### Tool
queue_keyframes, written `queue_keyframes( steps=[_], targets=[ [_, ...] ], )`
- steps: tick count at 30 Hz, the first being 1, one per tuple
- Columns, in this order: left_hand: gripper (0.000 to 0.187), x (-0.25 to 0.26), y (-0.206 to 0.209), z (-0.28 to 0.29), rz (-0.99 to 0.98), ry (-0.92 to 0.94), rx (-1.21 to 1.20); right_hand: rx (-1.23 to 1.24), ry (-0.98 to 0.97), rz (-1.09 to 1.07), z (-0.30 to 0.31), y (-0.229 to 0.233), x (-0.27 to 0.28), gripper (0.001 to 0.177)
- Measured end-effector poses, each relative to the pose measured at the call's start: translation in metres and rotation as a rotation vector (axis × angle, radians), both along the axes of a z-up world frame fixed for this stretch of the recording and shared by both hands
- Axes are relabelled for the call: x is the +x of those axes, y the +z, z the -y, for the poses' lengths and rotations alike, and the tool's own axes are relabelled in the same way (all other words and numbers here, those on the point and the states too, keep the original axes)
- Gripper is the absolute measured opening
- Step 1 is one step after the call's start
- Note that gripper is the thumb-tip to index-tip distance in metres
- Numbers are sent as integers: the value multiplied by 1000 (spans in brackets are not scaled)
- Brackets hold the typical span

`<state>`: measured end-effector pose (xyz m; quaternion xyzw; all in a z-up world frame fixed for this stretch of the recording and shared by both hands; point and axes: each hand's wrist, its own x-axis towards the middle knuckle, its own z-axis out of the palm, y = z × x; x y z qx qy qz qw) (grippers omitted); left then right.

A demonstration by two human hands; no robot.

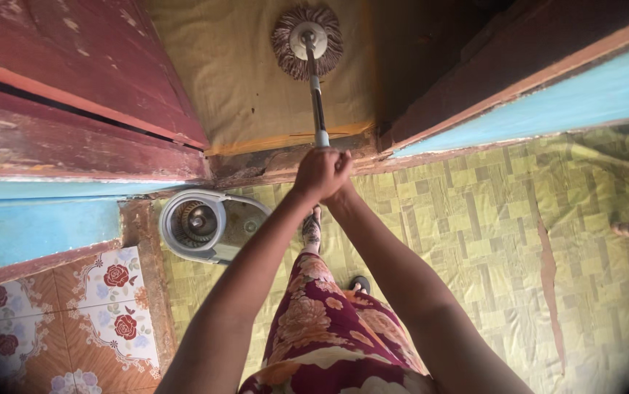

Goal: The person mops a floor covered with a patterned mat using a string mop. They move the mop back and forth across the surface, navigating around furniture and a doorway. The person periodically dips the mop into a bucket to wring it out and re-wet it before continuing the cleaning process.

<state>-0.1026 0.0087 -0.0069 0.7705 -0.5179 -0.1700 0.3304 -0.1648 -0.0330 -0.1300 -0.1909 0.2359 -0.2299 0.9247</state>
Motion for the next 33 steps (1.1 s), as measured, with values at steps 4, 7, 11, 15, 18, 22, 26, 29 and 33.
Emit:
queue_keyframes(
  steps=[4, 7, 11, 15, 18, 22, 26, 29, 33],
  targets=[
    [42, -20, 10, 8, 42, 5, -138, -19, -26, -23, 7, -5, -25, 66],
    [43, -66, 27, -2, -63, -45, -116, -14, -50, -30, -12, 4, -83, 66],
    [48, -158, 57, -38, -197, -162, -4, 32, -99, -64, -54, 19, -189, 67],
    [51, -238, 99, -47, -237, -283, -53, 50, -168, -57, -63, 37, -290, 68],
    [48, -265, 119, -43, -230, -343, -164, 37, -198, -47, -51, 40, -330, 69],
    [47, -260, 118, -15, -221, -336, -179, 14, -199, -4, -17, 36, -330, 70],
    [45, -235, 98, 13, -171, -233, -214, 200, -190, -94, 8, 48, -289, 67],
    [45, -201, 67, 33, -131, -197, -205, 147, -200, 221, 27, 37, -240, 51],
    [43, -129, 24, 61, -119, -109, -97, 27, -67, 81, 68, -8, -155, 44]
  ],
)
